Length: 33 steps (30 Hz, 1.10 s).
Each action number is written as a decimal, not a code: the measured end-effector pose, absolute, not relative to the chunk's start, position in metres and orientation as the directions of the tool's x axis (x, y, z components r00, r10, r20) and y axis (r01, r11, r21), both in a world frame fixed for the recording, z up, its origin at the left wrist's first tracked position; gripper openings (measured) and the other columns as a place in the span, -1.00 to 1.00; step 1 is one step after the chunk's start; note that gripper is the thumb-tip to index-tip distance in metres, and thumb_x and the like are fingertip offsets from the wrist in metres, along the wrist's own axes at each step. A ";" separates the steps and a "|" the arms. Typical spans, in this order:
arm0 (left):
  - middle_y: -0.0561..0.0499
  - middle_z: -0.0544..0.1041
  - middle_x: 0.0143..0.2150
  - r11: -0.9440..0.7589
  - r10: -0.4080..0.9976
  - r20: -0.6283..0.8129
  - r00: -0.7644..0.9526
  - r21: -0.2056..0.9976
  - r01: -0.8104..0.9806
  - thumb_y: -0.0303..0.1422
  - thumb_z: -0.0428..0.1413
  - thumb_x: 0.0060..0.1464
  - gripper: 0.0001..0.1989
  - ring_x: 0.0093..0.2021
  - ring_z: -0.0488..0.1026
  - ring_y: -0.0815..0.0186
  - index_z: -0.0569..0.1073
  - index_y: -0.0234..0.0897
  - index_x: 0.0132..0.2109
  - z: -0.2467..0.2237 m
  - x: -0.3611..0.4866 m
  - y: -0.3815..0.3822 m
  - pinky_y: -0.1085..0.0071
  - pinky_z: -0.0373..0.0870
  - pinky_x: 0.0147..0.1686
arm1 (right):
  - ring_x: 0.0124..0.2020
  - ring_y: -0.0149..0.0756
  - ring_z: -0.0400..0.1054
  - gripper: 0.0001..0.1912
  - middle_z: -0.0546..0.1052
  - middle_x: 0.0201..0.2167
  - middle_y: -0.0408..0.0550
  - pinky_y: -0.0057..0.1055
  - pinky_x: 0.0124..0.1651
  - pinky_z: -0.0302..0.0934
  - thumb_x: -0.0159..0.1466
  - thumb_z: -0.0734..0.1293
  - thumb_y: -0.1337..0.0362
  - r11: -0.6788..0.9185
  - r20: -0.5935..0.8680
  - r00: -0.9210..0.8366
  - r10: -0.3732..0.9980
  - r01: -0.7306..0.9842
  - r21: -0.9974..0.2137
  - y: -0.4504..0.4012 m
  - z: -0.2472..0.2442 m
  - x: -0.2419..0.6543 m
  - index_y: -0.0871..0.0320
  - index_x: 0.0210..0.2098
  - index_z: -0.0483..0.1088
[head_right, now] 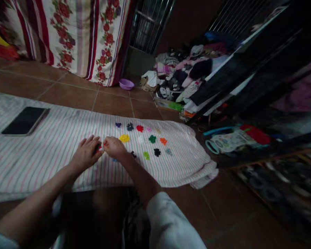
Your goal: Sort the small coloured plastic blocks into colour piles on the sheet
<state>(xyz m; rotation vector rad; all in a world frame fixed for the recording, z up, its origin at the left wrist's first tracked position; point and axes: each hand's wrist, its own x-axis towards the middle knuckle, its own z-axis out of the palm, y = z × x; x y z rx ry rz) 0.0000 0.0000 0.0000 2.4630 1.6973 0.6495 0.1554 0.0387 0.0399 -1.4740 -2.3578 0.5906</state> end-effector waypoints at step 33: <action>-0.21 0.43 0.14 -0.402 0.874 0.396 0.282 0.262 0.877 -0.27 -0.10 0.19 -0.67 0.24 0.24 -0.02 0.43 -0.32 -0.05 -0.008 -0.002 0.002 0.00 0.13 0.17 | -0.36 -0.31 0.44 -0.79 0.55 -0.42 -0.12 -0.36 -0.16 0.33 0.06 0.24 0.31 -0.033 0.276 0.263 0.924 0.776 -0.630 0.063 0.041 0.394 0.14 -0.35 0.49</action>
